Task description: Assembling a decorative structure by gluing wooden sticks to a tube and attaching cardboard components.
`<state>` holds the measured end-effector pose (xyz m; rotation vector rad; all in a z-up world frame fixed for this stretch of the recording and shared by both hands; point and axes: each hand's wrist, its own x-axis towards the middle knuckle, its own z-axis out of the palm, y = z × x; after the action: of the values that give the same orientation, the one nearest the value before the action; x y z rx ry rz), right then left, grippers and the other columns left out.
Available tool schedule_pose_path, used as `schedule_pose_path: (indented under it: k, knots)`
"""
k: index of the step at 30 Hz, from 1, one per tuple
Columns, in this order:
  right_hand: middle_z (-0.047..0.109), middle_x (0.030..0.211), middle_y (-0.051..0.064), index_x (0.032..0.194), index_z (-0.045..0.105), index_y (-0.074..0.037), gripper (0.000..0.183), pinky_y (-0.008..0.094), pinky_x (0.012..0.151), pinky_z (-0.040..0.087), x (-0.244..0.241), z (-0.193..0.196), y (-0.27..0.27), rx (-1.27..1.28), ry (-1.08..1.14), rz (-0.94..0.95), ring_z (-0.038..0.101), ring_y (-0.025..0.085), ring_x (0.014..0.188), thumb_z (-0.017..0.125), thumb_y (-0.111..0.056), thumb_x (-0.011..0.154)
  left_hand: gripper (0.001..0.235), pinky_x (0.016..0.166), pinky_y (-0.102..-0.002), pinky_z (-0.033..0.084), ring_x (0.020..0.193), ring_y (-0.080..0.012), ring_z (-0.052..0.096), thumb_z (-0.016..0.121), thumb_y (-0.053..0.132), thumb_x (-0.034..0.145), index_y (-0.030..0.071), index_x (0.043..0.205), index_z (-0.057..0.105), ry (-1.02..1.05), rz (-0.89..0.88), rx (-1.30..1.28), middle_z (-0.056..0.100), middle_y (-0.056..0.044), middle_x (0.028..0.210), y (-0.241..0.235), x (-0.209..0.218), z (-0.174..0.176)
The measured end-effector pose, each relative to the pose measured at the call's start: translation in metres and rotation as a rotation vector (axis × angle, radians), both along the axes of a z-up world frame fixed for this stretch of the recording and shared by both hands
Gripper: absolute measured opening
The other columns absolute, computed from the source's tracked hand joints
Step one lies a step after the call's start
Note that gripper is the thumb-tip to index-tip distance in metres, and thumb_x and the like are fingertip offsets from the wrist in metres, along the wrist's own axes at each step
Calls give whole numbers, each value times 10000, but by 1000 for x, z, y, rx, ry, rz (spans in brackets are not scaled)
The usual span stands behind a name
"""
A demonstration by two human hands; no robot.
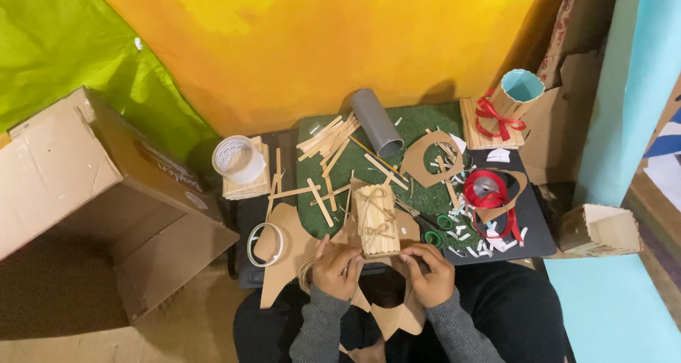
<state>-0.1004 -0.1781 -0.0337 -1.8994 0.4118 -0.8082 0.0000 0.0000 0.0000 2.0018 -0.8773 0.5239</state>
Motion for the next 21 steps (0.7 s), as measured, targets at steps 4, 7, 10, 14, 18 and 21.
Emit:
schedule_pose_path:
  k: [4, 7, 10, 14, 18, 21]
  knots:
    - [749, 974, 69, 922, 741, -10, 130, 272, 765, 554, -1, 2, 3, 67, 38, -15, 684, 175, 811, 746, 5, 792, 127, 1168, -509, 329, 723, -161, 719, 754, 42, 775, 81, 895, 758, -12, -22, 76, 784, -3, 850, 4, -6, 10]
    - [732, 935, 53, 950, 717, -11, 116, 253, 732, 541, -2, -5, 3, 182, 33, 8, 659, 147, 770, 717, 7, 835, 152, 1173, -540, 316, 744, -147, 732, 804, 76, 753, 85, 902, 774, -47, -14, 50, 799, 4, 883, 5, -11, 9]
    - [703, 869, 46, 994, 694, -14, 109, 242, 697, 537, -1, -12, 7, 341, 25, 54, 648, 127, 731, 696, 2, 887, 144, 1151, -544, 357, 768, -141, 726, 823, 71, 741, 84, 881, 792, -63, 32, -46, 790, 2, 862, 3, -17, 15]
    - [685, 856, 48, 1059, 683, -4, 129, 241, 709, 534, 0, -24, 12, 449, 21, 61, 636, 120, 736, 678, -9, 930, 103, 1135, -507, 389, 738, -125, 710, 820, 57, 738, 91, 831, 790, -38, 100, -138, 781, 17, 820, 0, -23, 16]
    - [656, 889, 47, 1072, 677, 7, 125, 242, 743, 519, 3, -35, 13, 503, -20, 57, 596, 117, 761, 660, -9, 949, 114, 1139, -484, 386, 715, -113, 718, 838, 72, 734, 98, 830, 782, 13, 111, -171, 788, 26, 799, -1, -25, 10]
    - [656, 907, 96, 1081, 622, 14, 105, 302, 804, 579, 6, -40, 16, 644, -85, 123, 656, 166, 816, 608, 18, 977, 74, 1147, -478, 353, 773, -111, 731, 803, 119, 800, 98, 855, 759, 37, 123, -185, 796, 42, 854, -3, -29, 7]
